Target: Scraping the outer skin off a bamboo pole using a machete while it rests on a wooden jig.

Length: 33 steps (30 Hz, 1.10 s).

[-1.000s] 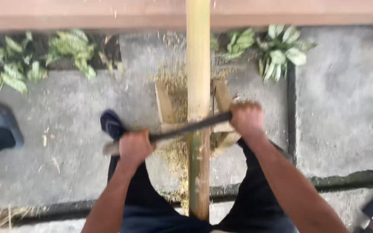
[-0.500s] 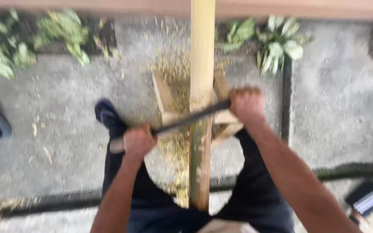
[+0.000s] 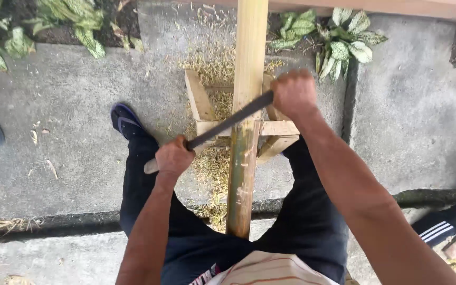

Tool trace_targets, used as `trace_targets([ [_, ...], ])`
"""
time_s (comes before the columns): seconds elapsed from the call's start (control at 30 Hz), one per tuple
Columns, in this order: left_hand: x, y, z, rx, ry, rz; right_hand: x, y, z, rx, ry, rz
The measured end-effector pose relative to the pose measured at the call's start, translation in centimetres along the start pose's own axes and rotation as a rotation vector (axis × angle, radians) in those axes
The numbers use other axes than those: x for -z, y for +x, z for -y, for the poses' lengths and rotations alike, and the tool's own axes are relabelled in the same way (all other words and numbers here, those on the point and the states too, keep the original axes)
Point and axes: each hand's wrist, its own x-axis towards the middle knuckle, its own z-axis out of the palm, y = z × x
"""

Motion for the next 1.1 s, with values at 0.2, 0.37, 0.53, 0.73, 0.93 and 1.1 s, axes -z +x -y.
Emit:
trace_targets([
  [0.2,1.3,-0.8,0.1,-0.132,0.106,-0.179,-5.0,-3.2,0.0,0.133,0.140,-0.463],
  [0.37,6.3,1.6,-1.7,-0.263,0.329,-0.169,-10.5,-3.3,0.1,-0.040,0.270,-0.622],
  [0.53,6.3,1.1,-1.6,-0.318,0.373,-0.262,-9.8,-2.7,-0.1,-0.040,0.313,-0.671],
  [0.73,8.3,2.9,-4.6,-0.142,0.368,-0.076,-8.4,1.0,-1.5,-0.050,0.316,-0.625],
  [0.93,7.7,-1.7,-4.8,0.014,0.257,0.008,-4.9,-4.4,-0.3,-0.165,0.306,-0.796],
  [1.1,8.2,-8.5,-6.3,0.178,-0.049,-0.042,-4.8,-11.4,7.0,-0.272,1.346,-0.375],
])
